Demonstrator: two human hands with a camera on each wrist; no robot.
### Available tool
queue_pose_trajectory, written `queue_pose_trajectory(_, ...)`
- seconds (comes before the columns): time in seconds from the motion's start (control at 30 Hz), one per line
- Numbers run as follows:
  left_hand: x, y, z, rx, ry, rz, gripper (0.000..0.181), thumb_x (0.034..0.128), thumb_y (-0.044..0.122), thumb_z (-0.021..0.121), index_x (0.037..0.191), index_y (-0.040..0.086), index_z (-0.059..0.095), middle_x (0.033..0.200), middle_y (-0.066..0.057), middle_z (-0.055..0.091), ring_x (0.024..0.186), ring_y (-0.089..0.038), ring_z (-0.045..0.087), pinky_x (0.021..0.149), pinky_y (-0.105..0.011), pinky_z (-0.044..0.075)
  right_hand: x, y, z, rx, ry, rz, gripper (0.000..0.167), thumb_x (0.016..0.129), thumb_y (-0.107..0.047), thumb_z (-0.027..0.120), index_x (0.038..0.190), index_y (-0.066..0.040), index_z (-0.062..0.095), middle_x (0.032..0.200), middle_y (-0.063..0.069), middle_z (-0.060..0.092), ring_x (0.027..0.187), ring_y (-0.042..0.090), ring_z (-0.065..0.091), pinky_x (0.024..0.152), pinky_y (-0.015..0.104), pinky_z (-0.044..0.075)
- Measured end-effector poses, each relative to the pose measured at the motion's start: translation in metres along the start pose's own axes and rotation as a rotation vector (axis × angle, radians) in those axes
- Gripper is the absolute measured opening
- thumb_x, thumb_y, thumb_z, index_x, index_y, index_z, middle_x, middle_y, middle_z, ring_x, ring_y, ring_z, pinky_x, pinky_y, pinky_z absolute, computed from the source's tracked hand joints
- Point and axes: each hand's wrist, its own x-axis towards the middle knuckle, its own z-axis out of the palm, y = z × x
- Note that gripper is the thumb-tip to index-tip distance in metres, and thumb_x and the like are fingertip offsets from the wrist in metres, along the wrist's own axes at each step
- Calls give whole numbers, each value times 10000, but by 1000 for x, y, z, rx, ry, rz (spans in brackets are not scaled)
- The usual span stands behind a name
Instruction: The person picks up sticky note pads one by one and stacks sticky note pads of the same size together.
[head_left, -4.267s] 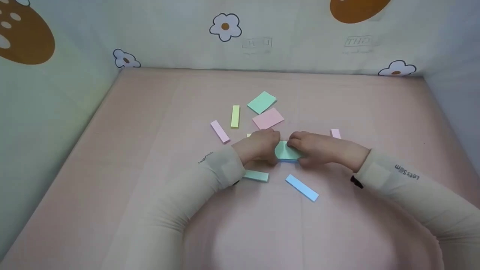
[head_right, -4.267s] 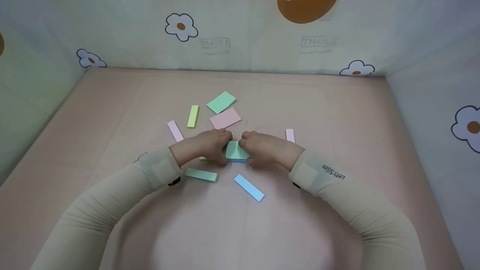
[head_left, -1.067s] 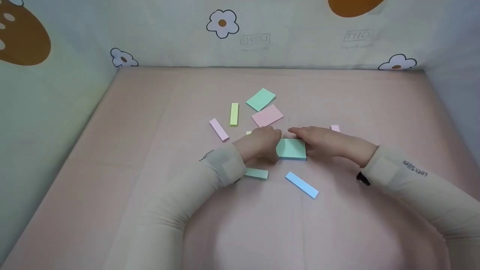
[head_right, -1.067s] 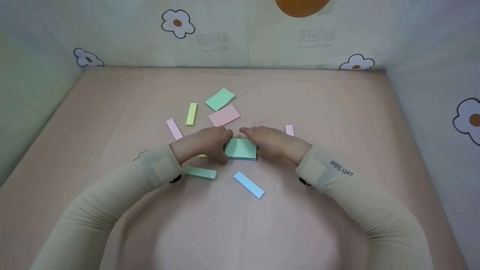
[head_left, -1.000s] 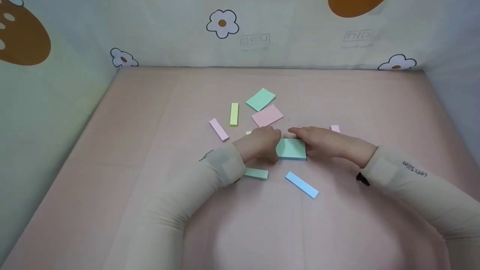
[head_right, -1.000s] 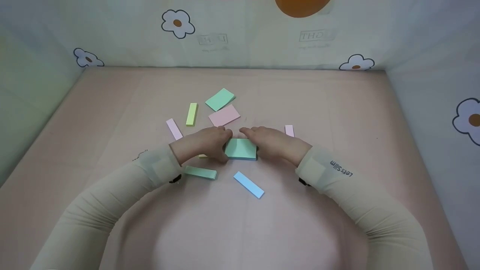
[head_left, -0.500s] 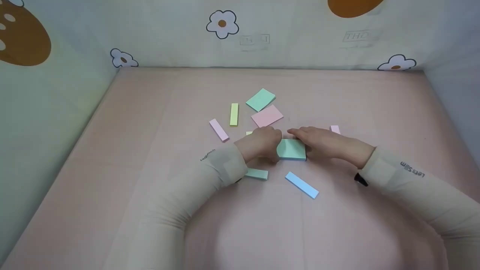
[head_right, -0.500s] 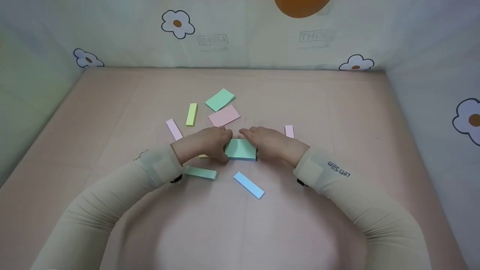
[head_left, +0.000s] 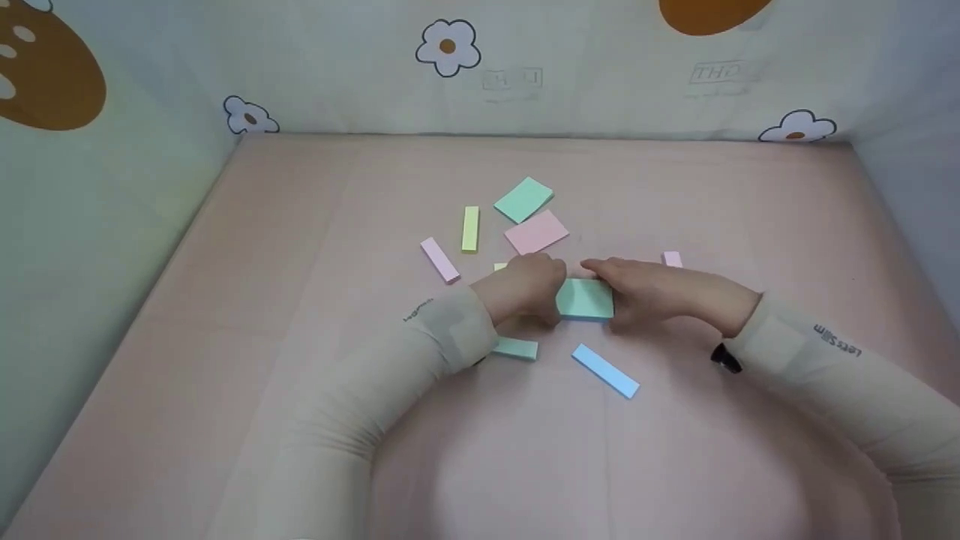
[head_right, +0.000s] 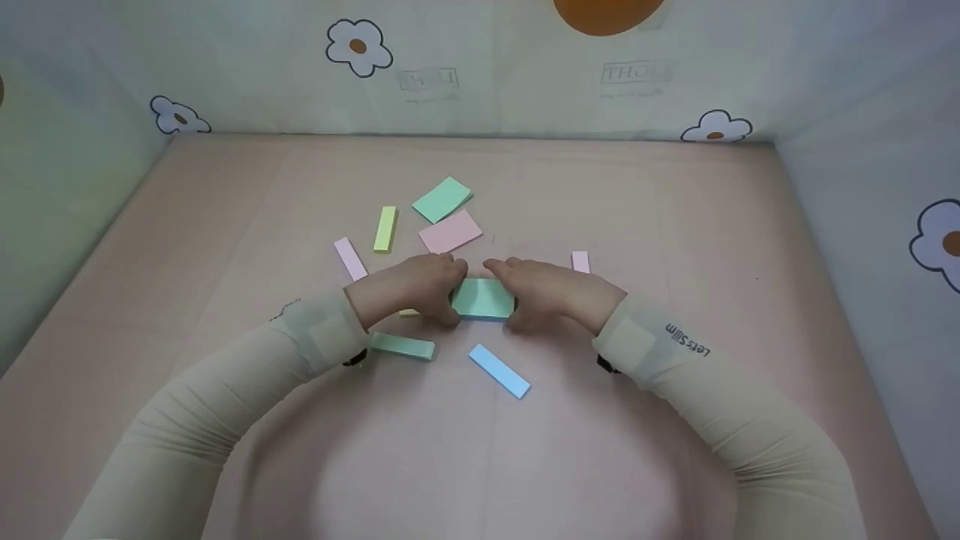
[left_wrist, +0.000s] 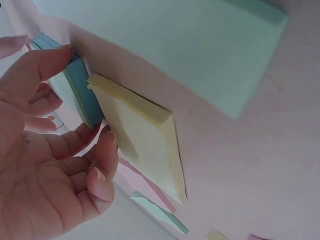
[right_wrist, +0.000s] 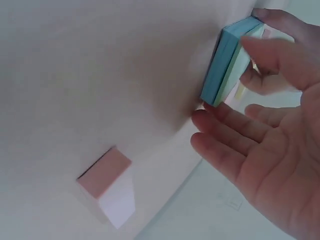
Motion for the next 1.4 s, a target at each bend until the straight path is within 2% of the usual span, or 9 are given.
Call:
queue_pose_trajectory(0.13,0,0,0,-19,-7,-13,518,768,283,702,1201,83,503,940,-34,529,867,-192,500,730,-288,425,0,-5,6,-37,40,22,764,765,-111,696,1395,-4,277,1207,178,493,1084,297,491,924,443,411)
queue_pose_trajectory(0.3,1,1,-1,-29,-7,-23,527,768,282,704,1210,81,501,946,-32,522,872,-191,498,732,-287,420,3,-6,10,-71,84,32,722,761,-58,689,1378,0,317,1194,186,503,1081,305,492,916,433,421)
queue_pose_trajectory(0.6,-2,-3,-1,-2,12,10,457,751,258,700,1129,70,525,904,-39,528,816,-192,491,682,-270,412,3,-4,10,-70,88,22,711,749,-52,675,1365,0,323,1158,176,499,1062,301,484,905,427,418)
queue_pose_trajectory(0.67,-2,-4,0,-25,5,-3,476,750,258,709,1142,74,512,907,-37,525,815,-190,499,678,-269,420,4,-4,10,-65,83,28,715,753,-54,677,1372,-8,320,1171,173,496,1077,299,480,918,429,416)
queue_pose_trajectory(0.97,-1,-3,-2,-22,-11,-6,463,756,255,712,1151,84,539,897,-31,544,828,-185,506,690,-274,416,5,-7,8,-49,29,92,779,771,-63,670,1420,-44,240,1238,182,448,1112,306,447,944,450,398)
queue_pose_trajectory(1.23,-3,-2,-1,-50,1,-11,473,764,246,705,1181,93,543,928,-30,530,852,-189,500,719,-281,424,4,-7,8,-41,51,61,744,770,-56,667,1399,-32,271,1242,175,449,1113,307,456,947,453,397)
queue_pose_trajectory(1.4,-3,-1,-2,-18,-1,-3,487,766,251,703,1192,87,535,937,-30,532,858,-188,493,734,-283,425,6,-7,9,-67,55,63,744,759,-65,680,1396,-34,295,1210,166,479,1091,290,461,924,429,411)
